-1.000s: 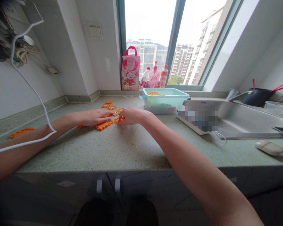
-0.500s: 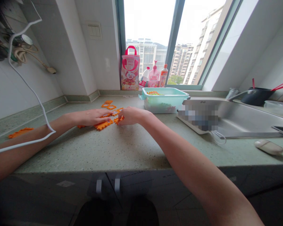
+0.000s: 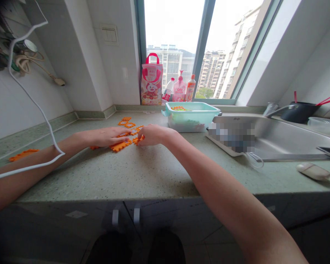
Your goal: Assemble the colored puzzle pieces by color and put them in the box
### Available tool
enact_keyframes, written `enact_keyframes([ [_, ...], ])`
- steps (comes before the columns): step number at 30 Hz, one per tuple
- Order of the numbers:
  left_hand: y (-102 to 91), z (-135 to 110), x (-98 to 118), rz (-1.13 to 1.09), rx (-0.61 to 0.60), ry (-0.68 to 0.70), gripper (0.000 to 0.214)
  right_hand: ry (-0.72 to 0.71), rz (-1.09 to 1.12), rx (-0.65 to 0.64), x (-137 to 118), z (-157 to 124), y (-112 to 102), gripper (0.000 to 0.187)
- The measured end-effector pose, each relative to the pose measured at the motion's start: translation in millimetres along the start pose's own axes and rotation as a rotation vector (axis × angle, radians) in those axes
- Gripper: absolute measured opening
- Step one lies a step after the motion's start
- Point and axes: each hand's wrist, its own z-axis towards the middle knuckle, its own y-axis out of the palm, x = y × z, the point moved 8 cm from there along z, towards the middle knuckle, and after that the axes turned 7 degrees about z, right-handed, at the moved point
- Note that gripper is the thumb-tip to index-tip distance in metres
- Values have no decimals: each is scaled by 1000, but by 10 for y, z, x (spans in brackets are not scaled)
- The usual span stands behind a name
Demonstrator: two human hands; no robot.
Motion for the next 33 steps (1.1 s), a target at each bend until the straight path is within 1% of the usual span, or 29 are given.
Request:
enact_keyframes([
  [19,-5,17,9,10,20,16,68,8,5,8,-11,-7,-12,34],
  [25,-17,20,22,18,32,17,66,-31,38,24,-8,-3,-38,29],
  [30,5,39,5,-10,54,55,64,-48,81,72,96,43,-22,26],
  [33,8,42,-6,-42,71,66,64,-45,86,161,166,69,-56,27],
])
